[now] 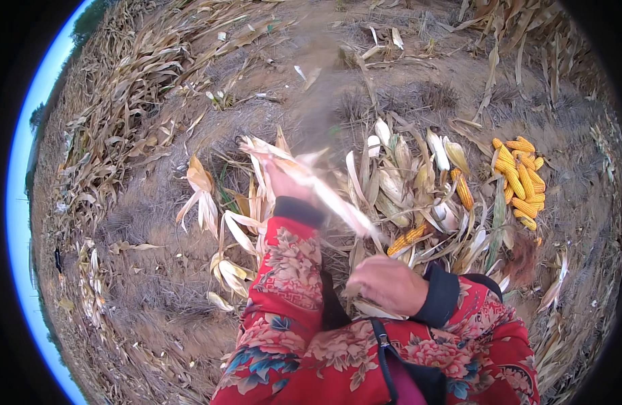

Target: The person sits on the ground in a cornfield and repeatedly shucks corn cobs by hand, removing husks and silk. Shucked cobs are placed in a growing pile to the right, while discarded husks accumulate nearby.

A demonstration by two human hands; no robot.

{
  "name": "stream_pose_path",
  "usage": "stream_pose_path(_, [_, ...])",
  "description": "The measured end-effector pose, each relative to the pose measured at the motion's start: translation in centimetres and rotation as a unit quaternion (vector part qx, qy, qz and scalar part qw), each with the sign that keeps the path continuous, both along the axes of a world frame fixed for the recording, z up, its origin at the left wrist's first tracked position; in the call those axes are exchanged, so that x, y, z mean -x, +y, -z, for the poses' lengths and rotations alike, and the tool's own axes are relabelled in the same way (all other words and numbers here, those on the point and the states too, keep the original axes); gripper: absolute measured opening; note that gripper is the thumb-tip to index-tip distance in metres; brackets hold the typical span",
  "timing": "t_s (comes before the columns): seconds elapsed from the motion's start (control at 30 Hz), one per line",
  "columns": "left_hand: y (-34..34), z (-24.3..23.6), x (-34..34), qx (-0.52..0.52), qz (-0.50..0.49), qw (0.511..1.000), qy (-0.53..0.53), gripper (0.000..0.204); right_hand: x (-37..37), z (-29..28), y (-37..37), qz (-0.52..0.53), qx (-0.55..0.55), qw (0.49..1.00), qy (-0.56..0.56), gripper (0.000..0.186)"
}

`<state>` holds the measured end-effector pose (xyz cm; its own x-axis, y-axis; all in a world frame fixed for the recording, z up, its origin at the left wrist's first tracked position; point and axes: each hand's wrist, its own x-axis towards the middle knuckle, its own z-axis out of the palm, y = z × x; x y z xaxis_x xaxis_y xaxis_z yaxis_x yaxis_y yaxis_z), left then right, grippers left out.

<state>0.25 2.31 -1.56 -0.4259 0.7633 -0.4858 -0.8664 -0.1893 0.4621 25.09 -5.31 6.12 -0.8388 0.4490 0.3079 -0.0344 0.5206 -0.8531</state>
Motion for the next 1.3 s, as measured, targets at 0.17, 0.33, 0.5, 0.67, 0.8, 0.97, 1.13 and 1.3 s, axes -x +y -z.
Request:
stream_pose_path(0.17, [0.6, 1.6, 3.4, -0.104, 0.139, 0.984, 0.029, 0.068, -0.2, 6.7, -0.4, -0.062, -0.047, 0.968, -0.24, 0.016])
stream_pose_path(0.33, [1.2, -2.8, -4.4, 0.005, 0.27, 0.95, 0.155, 0.07, -0.1, 8.5, -0.1, -0.069, -0.134, 0.973, -0.173, 0.024])
stream_pose_path(0.5, [0.3, 0.0, -5.3, -0.023, 0.345, 0.892, 0.29, 0.058, -0.5, 0.8, 6.4, 0.132, 0.372, 0.916, -0.07, 0.033])
stream_pose_path(0.67, [-0.7, 1.4, -9.0, -0.036, 0.458, 0.803, 0.379, 0.055, -2.9, 3.2, 11.4, 0.288, 0.339, 0.893, 0.069, 0.032])
stream_pose_path(0.8, [-0.9, 1.4, -9.8, -0.047, 0.483, 0.8, 0.353, 0.057, -3.5, 3.1, 11.6, 0.322, 0.313, 0.894, -0.007, 0.026])
stream_pose_path(0.97, [-0.7, 0.9, -9.6, -0.04, 0.494, 0.821, 0.283, 0.059, -4.5, 4.1, 12.0, 0.3, 0.314, 0.9, -0.028, 0.023])
stream_pose_path(1.13, [-1.0, -0.7, -9.7, -0.008, 0.478, 0.861, 0.171, 0.058, -4.0, 3.8, 11.7, 0.28, 0.496, 0.812, 0.13, 0.019])
stream_pose_path(1.3, [-1.1, 0.5, -10.2, -0.039, 0.392, 0.861, 0.321, 0.047, -3.1, 3.3, 11.4, 0.315, 0.497, 0.794, 0.151, 0.017])
